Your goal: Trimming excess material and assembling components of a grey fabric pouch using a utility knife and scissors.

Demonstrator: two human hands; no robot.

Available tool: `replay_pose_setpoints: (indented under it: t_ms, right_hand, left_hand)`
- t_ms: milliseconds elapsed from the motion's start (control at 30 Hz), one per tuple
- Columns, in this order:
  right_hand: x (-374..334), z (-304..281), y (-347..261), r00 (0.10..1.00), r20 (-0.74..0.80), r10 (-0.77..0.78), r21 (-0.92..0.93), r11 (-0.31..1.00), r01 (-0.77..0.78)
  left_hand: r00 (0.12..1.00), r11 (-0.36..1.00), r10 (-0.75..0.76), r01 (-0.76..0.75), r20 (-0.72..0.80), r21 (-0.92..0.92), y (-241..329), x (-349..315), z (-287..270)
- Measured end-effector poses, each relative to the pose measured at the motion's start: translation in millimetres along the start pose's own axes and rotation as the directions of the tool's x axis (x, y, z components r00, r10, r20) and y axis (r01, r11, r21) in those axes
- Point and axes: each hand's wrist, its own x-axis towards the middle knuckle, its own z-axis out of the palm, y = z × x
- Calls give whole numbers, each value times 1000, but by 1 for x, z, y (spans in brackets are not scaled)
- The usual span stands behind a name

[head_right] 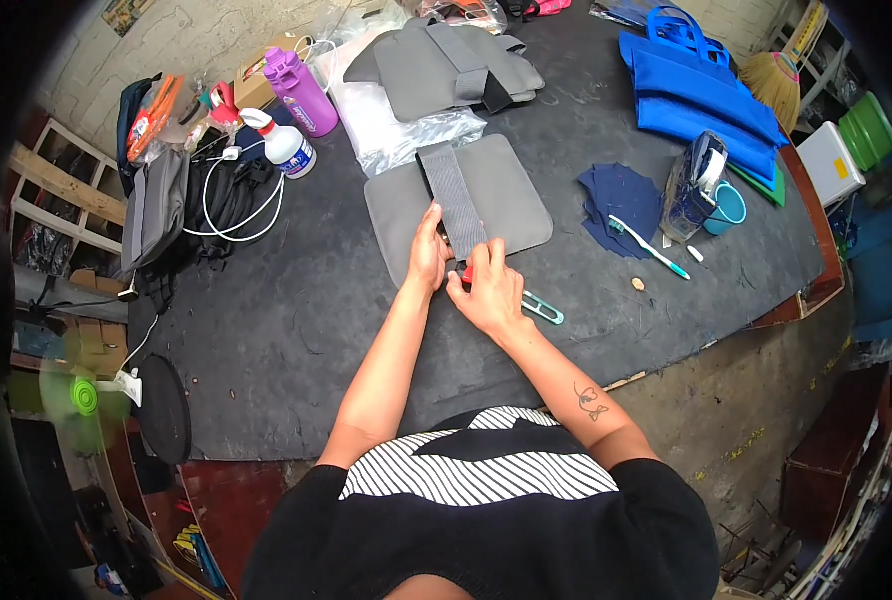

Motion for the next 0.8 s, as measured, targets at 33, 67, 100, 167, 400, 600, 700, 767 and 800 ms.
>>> replay_pose_setpoints:
  t_ms: [33,67,100,167,400,600,700,767,800]
  right_hand:
    - [0,-1,1,1000,-15,-3,-3,1000,3]
    - [0,0,1,1000,-14,-5,-1,1000,5]
    - [0,1,3,1000,-22,-14,-2,1000,13]
    - [0,3,4,999,-30,-24,-3,1000,23]
    - [-1,2,6,999,-45,-8,-14,1000,8]
    - [-1,2,2,999,-34,-2,-15,1000,1]
    - [-2,2,4,999,-34,0,-15,1000,-1]
    - [-2,0,4,999,-32,-1,-10,1000,1]
    - [0,-4,8,996,-87,-6,43,999,10]
  left_hand:
    - [999,1000,12,-11,-47,22,0,-1,4]
    - [999,1000,14,-13,-49,23,-3,0,2]
    - [996,998,57,-54,-69,45,-7,1,0]
    - [991,993,100,-95,-89,68,-14,5,-4]
    - [952,970,209,-172,-222,172,-23,7,2]
    - [940,968,249,-230,-236,103,-28,15,-9]
    - [956,969,200,-159,-216,191,-24,11,-8]
    - [949,975,186,-147,-254,164,-13,5,-3]
    - [974,993,80,-61,-210,97,-4,1,2]
